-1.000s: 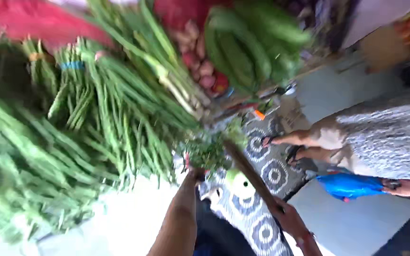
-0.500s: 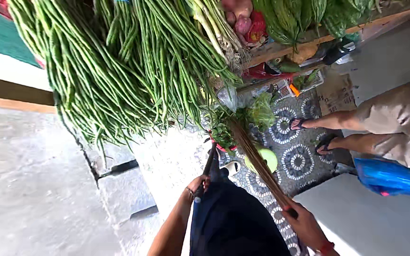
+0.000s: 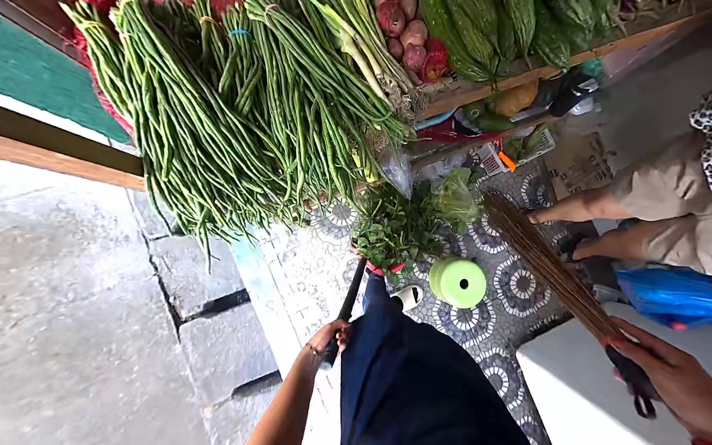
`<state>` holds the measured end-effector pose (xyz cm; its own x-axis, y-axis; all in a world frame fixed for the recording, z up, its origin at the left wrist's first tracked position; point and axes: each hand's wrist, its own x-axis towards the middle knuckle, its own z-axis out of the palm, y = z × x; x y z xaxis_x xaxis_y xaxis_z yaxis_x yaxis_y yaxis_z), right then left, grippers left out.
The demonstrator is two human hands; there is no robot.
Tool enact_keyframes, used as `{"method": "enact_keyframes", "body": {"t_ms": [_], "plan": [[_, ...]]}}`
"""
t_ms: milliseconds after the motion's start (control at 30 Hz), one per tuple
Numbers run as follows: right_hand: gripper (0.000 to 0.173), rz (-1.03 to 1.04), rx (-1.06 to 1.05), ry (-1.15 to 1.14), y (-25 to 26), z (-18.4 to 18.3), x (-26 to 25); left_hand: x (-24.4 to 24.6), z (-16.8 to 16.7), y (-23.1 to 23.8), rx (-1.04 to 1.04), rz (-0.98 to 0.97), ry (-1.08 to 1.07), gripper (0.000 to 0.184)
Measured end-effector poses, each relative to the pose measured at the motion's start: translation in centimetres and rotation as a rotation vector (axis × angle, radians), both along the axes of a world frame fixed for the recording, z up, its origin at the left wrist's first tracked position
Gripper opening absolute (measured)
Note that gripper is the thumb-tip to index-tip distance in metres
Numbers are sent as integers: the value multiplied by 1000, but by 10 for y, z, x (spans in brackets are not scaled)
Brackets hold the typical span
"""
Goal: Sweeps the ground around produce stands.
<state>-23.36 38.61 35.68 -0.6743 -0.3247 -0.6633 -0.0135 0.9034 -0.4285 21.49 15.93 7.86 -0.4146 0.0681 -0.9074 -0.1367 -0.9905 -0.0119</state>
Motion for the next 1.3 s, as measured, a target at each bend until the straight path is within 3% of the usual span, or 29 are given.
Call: {"method": "enact_keyframes", "body": {"t_ms": [133, 200, 300, 433, 500, 633, 733, 833, 900, 1033, 1167, 1300], "plan": [[34, -485, -358, -398, -43, -62, -7, 36, 23, 8, -29, -68, 4, 20], [37, -693, -519, -562, -87, -94, -7, 42, 29, 8, -9, -75, -24, 29], [33, -909, -607, -599, -172, -136, -1, 46, 32, 0, 34, -60, -49, 33], [37, -962, -566, -596, -285, -181, 6, 57, 26, -13, 51, -38, -47, 20], [44, -963, -576, -607, -332, -205, 3, 66, 24, -20, 49, -49, -5, 25], [64, -951, -607, -607, -399, -222, 5, 83, 36, -40, 62, -106, 29, 19], [68, -766, -474, -489, -387, -232, 39, 93, 49, -56, 61, -193, 13, 17], [67, -606, -324, -394, -316, -266, 97, 100, 55, -79, 97, -249, 49, 45], [65, -661, -204, -382, -265, -287, 144, 100, 62, -93, 97, -305, 41, 46], [53, -739, -47, -552, -200, -287, 238, 94, 76, -125, 93, -445, 43, 47], [61, -790, -6, -838, -197, -271, 291, 77, 82, -151, 78, -582, 39, 39], [77, -915, -102, -1034, -224, -259, 310, 57, 96, -160, 119, -638, 95, 27]]}}
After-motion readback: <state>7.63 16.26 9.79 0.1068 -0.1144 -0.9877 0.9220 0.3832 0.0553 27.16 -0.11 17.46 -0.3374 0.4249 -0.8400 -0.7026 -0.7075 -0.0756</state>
